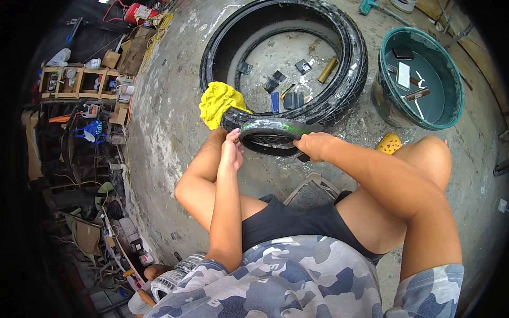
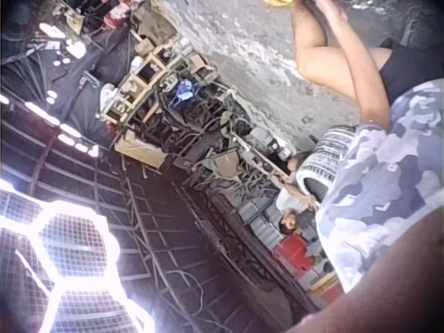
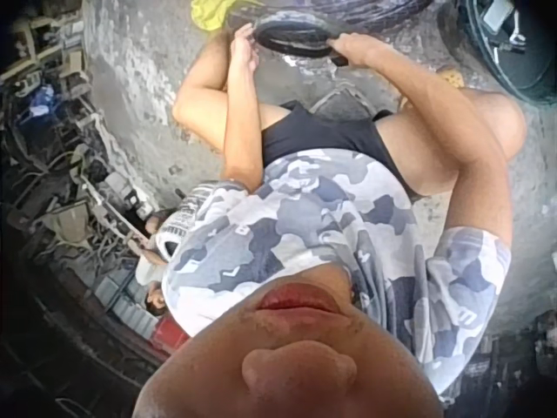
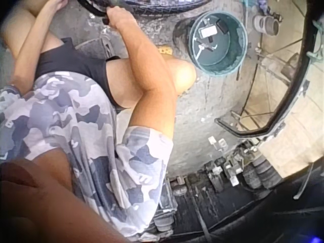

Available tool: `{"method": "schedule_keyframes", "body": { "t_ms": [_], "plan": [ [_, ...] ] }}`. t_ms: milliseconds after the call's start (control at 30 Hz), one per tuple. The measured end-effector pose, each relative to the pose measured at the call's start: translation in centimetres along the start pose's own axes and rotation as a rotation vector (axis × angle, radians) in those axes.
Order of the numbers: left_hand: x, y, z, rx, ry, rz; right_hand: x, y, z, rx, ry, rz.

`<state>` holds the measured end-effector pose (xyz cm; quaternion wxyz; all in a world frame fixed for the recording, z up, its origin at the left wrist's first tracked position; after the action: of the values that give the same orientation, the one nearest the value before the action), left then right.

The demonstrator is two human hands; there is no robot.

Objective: Repair a tire inner tube by identifying the leak, sanding the area, and applying a patch.

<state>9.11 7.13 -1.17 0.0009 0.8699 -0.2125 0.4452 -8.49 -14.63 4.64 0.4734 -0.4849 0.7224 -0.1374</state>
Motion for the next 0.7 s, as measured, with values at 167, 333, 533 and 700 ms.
{"method": "schedule_keyframes", "body": {
  "t_ms": [167,333,533,700],
  "plan": [
    [-0.9,0.0,-0.6,0.088,0.063,0.079,0.6,0.5,0.2,0.06,-0.019,-0.003],
    [1.8,1.2,-3.3,0.046,0.511,0.217,0.5,0.2,0.2,0.038,-0.007,0.01],
    [-0.8,0.8,-1.7,0.002,0.566,0.346,0.6,0.2,0.3,0.053,-0.017,-0.006],
    [-0.1,0.9,0.3,0.234,0.537,0.723,0.6,0.2,0.1,0.034,0.003,0.005]
  ]
}}
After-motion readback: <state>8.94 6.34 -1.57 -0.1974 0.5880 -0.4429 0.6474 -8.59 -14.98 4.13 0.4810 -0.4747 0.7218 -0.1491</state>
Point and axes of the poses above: each hand's wrist, its own z-axis towards the middle knuckle, its own y-axis out of the palm, x = y × z, the point moved 4 cm from there along z, towards the middle knuckle, and after that the axes turned 4 degrees about z, right-handed, at the moved point
